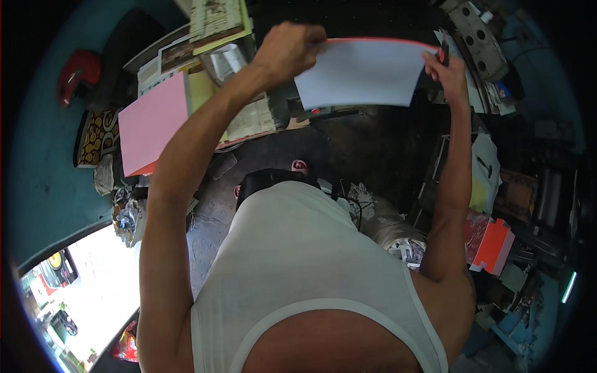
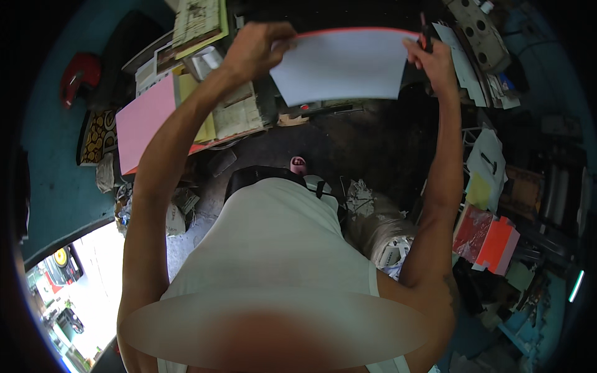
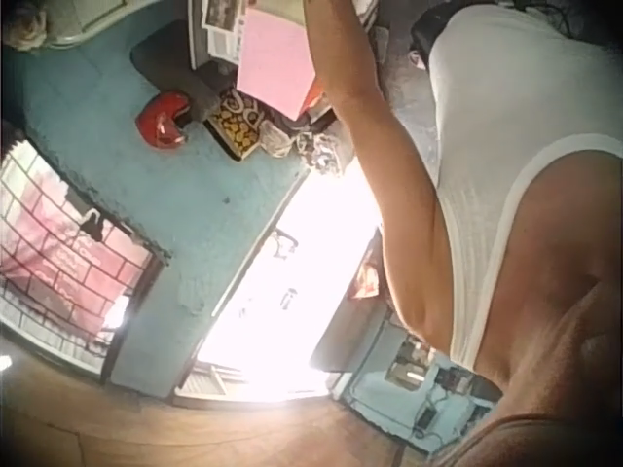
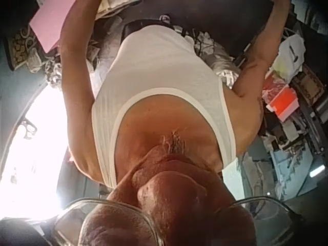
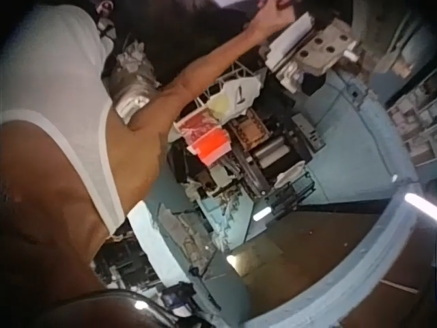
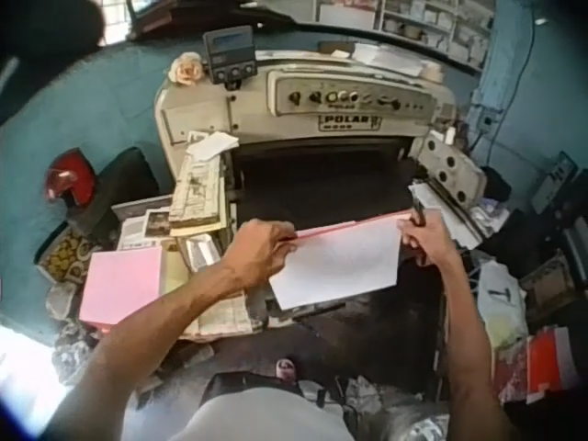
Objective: The recorder is sorting stacks of pink and white papers and using a handheld utility knife to trim the edges.
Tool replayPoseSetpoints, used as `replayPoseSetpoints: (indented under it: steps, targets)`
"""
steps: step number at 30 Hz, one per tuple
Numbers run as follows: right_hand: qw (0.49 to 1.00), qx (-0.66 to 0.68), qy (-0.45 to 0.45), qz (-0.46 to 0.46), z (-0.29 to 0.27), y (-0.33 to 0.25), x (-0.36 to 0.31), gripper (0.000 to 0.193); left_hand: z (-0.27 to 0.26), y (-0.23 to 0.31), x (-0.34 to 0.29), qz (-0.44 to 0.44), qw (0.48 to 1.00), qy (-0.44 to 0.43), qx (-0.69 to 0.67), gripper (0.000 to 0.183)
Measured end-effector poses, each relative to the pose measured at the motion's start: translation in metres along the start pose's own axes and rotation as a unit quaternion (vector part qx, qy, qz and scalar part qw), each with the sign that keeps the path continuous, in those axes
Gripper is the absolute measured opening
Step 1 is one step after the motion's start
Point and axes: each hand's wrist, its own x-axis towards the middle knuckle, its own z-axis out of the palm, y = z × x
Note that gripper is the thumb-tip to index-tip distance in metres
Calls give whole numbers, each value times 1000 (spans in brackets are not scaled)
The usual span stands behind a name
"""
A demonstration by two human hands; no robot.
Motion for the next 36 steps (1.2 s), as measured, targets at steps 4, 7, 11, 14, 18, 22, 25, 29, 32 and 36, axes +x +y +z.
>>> replayPoseSetpoints:
  steps: [4, 7, 11, 14, 18, 22, 25, 29, 32, 36]
  targets:
    - [988, 109, -4, -110, -35, 22, 39, 27, 19, 4, 49, 101, 983, 88, 125, 17]
    - [968, 214, -97, -90, -52, 52, 44, 33, 55, -6, 49, 168, 961, 125, 180, 19]
    - [995, 75, 33, 58, 14, 143, 32, 29, 128, -24, 2, 140, 967, -55, 207, 16]
    - [994, 25, 73, 84, 83, 213, 13, 28, 161, -29, -53, 83, 931, -241, 259, 18]
    - [986, 19, 146, 82, 107, 270, -7, 31, 144, -25, -125, 75, 939, -250, 225, 20]
    - [968, 45, 166, 180, 100, 289, -8, 36, 86, -17, -166, 17, 972, -175, 156, 22]
    - [975, -82, 131, 157, 103, 278, -14, 36, 26, -24, -190, -54, 975, -82, 199, 26]
    - [924, -284, 147, 212, 111, 233, -26, 53, -38, -63, -210, -178, 939, 81, 282, 40]
    - [917, -299, 212, 156, 135, 183, -40, 53, -64, -108, -208, -291, 889, 131, 328, 52]
    - [985, -109, 116, 66, 212, 110, -65, 39, -64, -150, -196, -470, 848, 87, 230, 72]
